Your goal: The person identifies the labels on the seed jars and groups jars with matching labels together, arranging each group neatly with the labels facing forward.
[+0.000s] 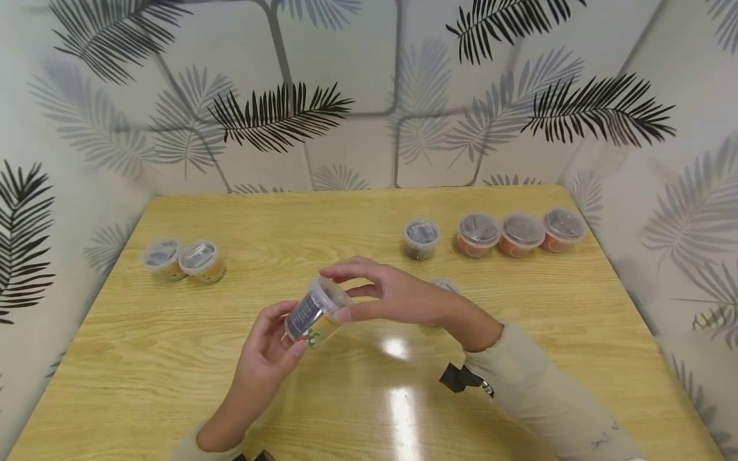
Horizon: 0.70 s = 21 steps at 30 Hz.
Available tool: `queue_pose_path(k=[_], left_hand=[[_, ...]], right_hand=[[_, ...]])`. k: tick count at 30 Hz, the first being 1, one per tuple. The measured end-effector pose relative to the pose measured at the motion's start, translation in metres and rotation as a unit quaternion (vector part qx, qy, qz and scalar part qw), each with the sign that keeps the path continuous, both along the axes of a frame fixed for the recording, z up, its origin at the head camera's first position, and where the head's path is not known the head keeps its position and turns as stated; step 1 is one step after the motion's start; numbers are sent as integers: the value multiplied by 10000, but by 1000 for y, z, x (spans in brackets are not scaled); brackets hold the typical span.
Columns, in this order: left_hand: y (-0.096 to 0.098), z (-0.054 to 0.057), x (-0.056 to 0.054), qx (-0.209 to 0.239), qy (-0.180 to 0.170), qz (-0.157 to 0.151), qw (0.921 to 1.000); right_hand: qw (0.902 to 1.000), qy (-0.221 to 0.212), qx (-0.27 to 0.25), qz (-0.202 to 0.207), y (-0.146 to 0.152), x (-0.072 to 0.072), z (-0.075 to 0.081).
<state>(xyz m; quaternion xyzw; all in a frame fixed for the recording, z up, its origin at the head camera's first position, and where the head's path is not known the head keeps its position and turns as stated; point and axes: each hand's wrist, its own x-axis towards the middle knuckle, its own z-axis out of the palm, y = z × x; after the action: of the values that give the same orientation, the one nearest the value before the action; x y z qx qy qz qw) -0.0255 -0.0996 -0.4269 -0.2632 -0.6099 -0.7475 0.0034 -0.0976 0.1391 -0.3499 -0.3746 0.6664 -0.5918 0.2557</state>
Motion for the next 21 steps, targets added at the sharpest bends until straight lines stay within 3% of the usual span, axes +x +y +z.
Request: queue_pose_path(k=[9,21], left_hand=[[0,2,2,130,-233,-59,9996],[-2,4,5,61,-655,-427,9969]], right_hand=[[9978,468,-213,409,1,-1,-1],[9985,412,-323,130,0,0,-4]])
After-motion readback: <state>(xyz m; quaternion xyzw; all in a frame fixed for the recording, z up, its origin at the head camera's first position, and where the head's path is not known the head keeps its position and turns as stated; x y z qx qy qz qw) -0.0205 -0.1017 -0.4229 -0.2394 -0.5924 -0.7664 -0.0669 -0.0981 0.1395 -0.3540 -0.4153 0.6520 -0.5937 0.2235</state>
